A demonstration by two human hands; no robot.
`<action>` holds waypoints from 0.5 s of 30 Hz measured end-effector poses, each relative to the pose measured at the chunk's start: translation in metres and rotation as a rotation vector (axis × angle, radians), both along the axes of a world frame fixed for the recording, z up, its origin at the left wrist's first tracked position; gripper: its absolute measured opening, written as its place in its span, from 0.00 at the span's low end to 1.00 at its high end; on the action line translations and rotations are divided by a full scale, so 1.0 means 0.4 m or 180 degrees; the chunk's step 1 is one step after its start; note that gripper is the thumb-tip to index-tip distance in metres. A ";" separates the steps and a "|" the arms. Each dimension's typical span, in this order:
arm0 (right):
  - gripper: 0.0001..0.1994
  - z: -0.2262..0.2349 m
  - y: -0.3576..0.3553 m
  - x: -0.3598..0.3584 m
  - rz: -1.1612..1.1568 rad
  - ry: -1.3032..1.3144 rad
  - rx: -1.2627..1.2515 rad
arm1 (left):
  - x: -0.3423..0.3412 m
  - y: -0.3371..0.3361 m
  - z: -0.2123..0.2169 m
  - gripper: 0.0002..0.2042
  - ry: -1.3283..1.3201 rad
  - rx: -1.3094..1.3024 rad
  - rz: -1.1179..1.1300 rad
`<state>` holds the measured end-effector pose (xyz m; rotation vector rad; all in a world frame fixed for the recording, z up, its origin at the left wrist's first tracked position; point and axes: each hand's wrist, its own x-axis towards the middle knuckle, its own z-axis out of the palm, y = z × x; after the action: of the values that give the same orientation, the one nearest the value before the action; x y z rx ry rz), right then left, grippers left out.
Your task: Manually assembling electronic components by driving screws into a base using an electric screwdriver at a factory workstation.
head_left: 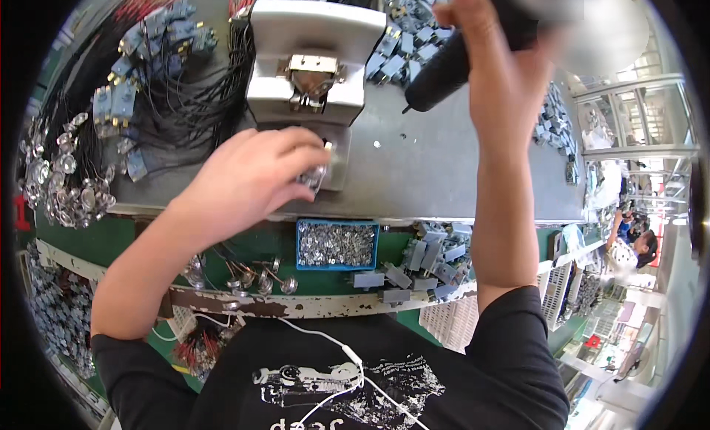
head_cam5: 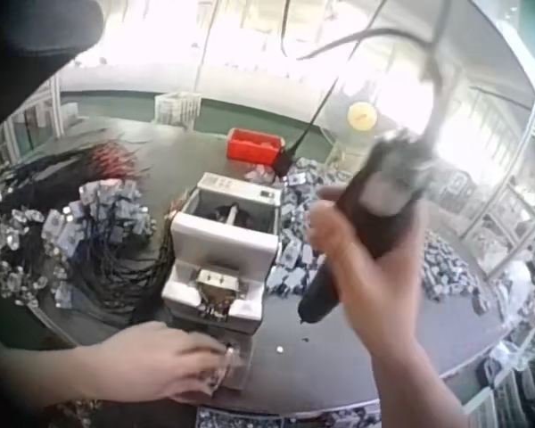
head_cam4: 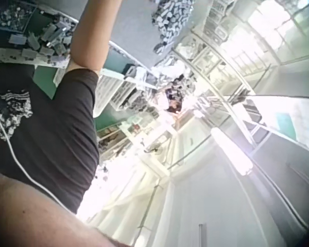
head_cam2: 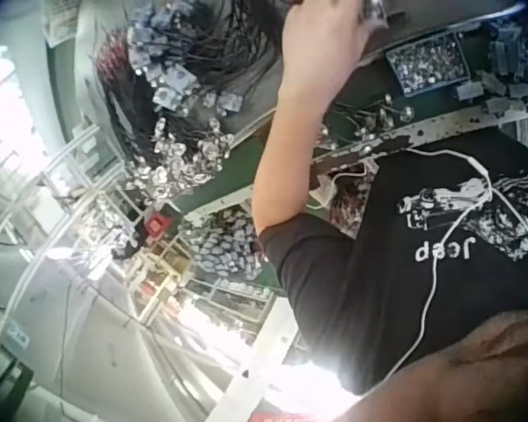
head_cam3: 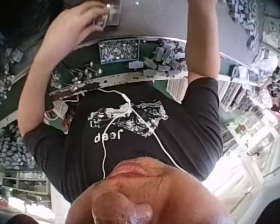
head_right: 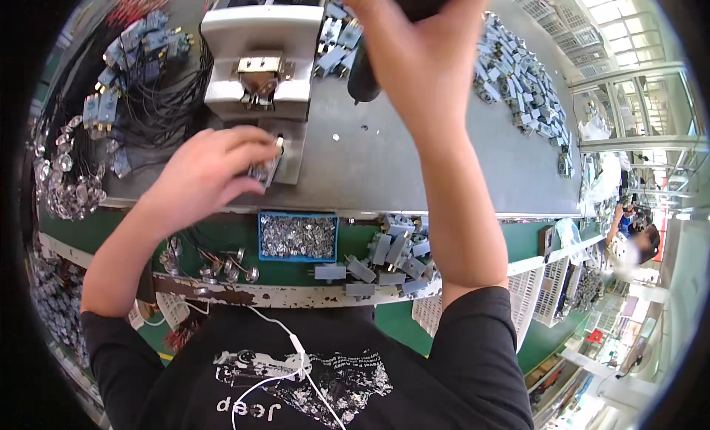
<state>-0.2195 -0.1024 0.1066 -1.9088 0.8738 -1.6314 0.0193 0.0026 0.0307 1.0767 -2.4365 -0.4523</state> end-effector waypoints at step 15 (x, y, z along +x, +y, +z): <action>0.17 -0.271 -0.067 -0.160 -0.0666 0.3311 0.0748 | 0.367 -0.197 0.186 0.27 -0.0877 -0.1040 0.2159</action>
<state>-0.2836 -0.1293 -0.0017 -2.5137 1.5915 -0.4620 0.1662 -0.0760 0.1050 1.7790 -2.0621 0.3181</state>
